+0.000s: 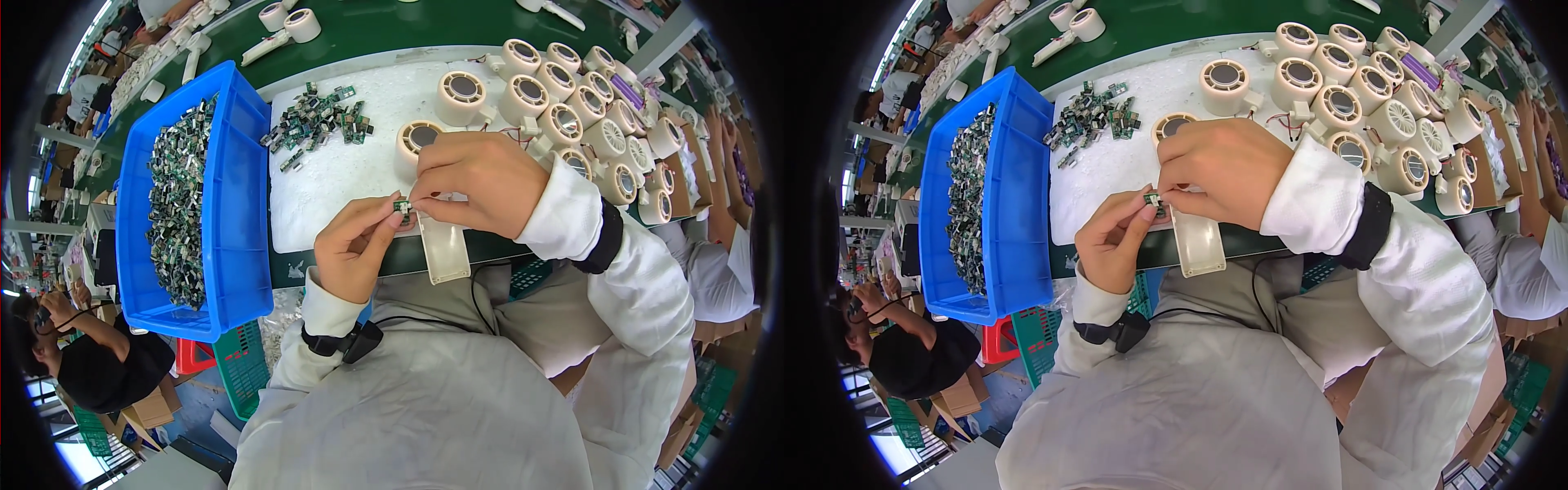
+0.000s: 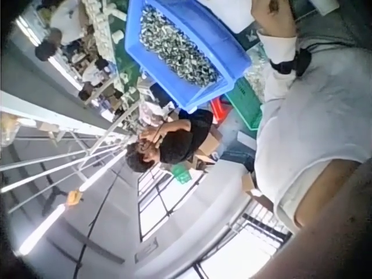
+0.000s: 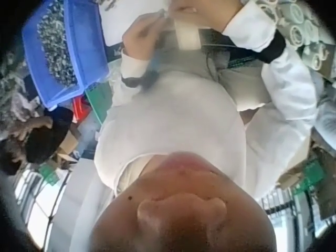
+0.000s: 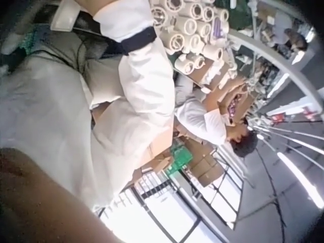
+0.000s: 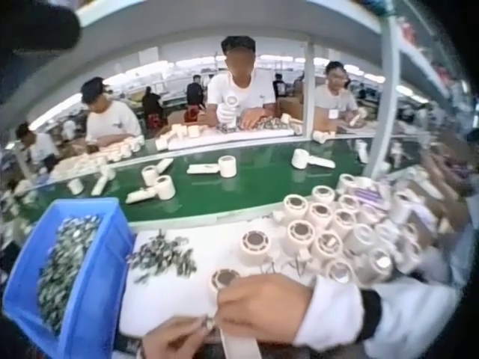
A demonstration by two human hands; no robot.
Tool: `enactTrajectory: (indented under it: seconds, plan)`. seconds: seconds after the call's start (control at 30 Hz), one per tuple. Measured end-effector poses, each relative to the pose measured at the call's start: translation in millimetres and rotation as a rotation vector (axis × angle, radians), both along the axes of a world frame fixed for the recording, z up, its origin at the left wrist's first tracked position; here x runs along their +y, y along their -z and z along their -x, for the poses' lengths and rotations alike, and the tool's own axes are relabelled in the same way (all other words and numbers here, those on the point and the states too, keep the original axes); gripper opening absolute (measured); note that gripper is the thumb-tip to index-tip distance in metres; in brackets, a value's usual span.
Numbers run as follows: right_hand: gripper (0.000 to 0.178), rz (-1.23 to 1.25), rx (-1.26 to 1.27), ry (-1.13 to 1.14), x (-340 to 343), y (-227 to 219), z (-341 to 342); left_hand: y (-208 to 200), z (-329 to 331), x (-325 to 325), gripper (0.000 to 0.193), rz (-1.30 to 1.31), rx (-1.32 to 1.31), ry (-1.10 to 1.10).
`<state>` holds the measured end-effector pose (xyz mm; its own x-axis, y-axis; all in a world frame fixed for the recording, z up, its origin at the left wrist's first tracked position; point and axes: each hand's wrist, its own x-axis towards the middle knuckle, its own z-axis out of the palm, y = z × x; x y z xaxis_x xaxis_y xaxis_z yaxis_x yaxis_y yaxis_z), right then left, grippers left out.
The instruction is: The person picks up a circuit board and a plastic housing, connects a wire to the board, and fits the board into the housing. They then join a fan motor assembly to the housing and place the partially assembled fan onto the table before repeating the process.
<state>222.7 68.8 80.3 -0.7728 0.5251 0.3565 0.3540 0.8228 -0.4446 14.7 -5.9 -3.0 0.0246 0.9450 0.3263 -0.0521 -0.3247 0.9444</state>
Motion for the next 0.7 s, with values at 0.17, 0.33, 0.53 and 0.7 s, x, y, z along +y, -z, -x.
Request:
enactTrajectory:
  seconds: [0.17, 0.33, 0.53, 0.7]
  plan:
    - [0.009, 0.133, 0.036, 0.125, -10, 7, 6, -3, -1, -5, 0.026, 0.005, 0.102, -0.069]
    - [0.01, 0.299, 0.238, 0.264, -26, 14, 21, -13, -13, -9, 0.032, -0.232, 0.517, -0.329]
    - [0.009, 0.307, 0.384, 0.39, -29, 13, 30, -21, -26, 0, 0.034, -0.402, 0.631, -0.459]
    - [0.009, 0.239, 0.318, 0.35, -23, 7, 24, -39, -6, -4, 0.038, -0.36, 0.713, -0.316]
